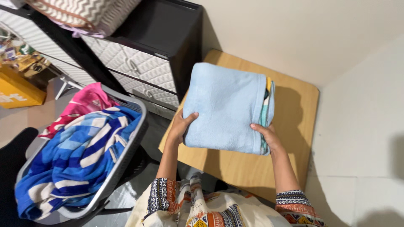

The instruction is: The person folds a blue and white patterned towel on a wooden table, then places it on a shelf. They then pick up a pink floral towel from a laundry basket.

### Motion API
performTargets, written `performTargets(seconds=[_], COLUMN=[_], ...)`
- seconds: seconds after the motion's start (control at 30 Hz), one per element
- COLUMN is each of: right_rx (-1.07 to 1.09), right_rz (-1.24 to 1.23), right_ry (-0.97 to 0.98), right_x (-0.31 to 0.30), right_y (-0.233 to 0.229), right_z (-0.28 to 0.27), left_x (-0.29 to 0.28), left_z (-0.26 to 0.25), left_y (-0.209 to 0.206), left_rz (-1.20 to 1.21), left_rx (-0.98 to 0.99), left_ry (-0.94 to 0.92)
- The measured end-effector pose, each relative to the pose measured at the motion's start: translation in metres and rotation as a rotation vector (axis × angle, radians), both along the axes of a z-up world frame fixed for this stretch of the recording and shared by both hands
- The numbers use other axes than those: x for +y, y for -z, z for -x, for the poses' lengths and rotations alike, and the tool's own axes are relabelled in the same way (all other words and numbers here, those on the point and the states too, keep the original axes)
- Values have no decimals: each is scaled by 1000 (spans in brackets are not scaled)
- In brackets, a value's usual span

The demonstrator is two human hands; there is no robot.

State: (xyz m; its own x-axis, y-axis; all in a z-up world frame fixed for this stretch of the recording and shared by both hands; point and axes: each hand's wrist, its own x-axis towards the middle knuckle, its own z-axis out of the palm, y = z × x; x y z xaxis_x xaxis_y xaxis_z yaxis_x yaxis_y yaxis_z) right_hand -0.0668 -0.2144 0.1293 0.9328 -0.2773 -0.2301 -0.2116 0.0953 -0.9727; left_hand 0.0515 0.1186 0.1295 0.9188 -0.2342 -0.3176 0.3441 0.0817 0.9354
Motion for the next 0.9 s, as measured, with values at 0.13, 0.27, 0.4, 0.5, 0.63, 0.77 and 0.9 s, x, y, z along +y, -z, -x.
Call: performTargets(seconds=[0.13, 0.27, 0.4, 0.5, 0.63, 0.77, 0.9], right_rx=[-62, -88, -221, -279, -347, -396, -194], right_rz=[43, 8, -96, -198, -116, -103, -96], right_ry=[3, 58, 121, 141, 177, 145, 153], right_x=[44, 95, 142, 166, 177, 184, 192], right_y=[-27, -52, -82, -109, -122, -121, -86], right_z=[-52, -110, -172, -205, -244, -312, -401], left_x=[48, 99, 143, 158, 170, 180, 187], left_z=[-47, -109, -183, -228, -285, -352, -419], left_y=[-30, -47, -66, -87, -109, -128, -114], left_rz=[-11, 57, 209, 141, 147, 199, -95], left_rx=[12, -56, -96, -153, -239, -401, -603], left_ry=[4, 26, 113, 124, 147, 122, -5])
